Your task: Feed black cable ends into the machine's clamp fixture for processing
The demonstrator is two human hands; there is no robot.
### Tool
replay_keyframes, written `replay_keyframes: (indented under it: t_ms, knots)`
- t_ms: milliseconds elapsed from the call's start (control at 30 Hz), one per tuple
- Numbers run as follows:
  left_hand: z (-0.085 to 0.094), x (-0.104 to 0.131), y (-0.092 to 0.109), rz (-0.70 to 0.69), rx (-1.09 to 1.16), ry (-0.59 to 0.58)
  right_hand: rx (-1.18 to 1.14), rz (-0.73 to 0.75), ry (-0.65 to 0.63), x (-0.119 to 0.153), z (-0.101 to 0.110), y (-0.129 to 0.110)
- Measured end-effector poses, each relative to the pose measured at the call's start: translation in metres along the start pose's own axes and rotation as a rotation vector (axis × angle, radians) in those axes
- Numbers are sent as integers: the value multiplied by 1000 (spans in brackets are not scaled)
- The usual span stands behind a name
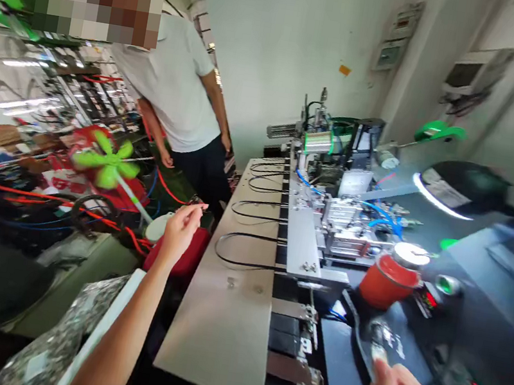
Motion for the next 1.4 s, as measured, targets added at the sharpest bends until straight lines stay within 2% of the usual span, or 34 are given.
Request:
replay_keyframes:
  t_ms: [67, 133, 200, 233, 333, 433, 500, 567, 667, 733, 800, 867, 967, 1033, 1100, 1200, 1333, 1400]
  knots:
    - [-35, 22, 44, -210, -22, -302, 3, 74, 3, -7, -6, -19]
    - [-64, 56, 78, -360, -26, -608, -30, 68, -45, -13, -11, -29]
    - [-87, 89, 96, -406, 28, -844, -74, 14, -122, -15, -16, -33]
    - [-95, 102, 99, -388, 63, -923, -99, -18, -161, -14, -18, -34]
    - [-113, 127, 98, -258, 115, -1032, -197, -126, -236, -10, -25, -35]
    - [-120, 135, 95, -200, 111, -1059, -316, -236, -210, -8, -34, -35]
    - [-119, 136, 95, -199, 86, -1079, -354, -240, -203, -8, -38, -35]
    - [-116, 136, 95, -131, 79, -1175, -331, -131, -220, -8, -39, -36]
    - [-112, 137, 95, 94, 152, -1396, -262, 115, -168, -7, -39, -40]
    - [-111, 137, 96, 154, 194, -1396, -248, 136, -90, -4, -40, -40]
    - [-111, 136, 96, 61, 157, -1266, -283, 28, -77, -3, -42, -38]
    - [-111, 138, 96, -113, 75, -1121, -345, -93, -134, -3, -45, -36]
    - [-112, 141, 93, -367, -16, -984, -360, -152, -234, -8, -41, -36]
    - [-113, 143, 90, -460, -38, -955, -312, -139, -308, -13, -36, -36]
    - [-113, 143, 89, -480, -28, -942, -262, -108, -368, -17, -33, -36]
    - [-116, 142, 90, -348, 73, -951, -237, -17, -315, -18, -34, -37]
    - [-125, 144, 91, 22, 297, -1050, -220, 157, 3, -12, -47, -40]
    - [-128, 147, 91, 148, 378, -1076, -169, 204, 131, -8, -56, -42]
Point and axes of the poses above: each hand's wrist, its own x-axis away from the middle knuckle, its own z-axis out of the back of the hand, y = z × x, the point moved 2 cm from there along -x, towards the middle knuckle, and after that the axes turned 5 degrees about z, right-handed, at the moved point
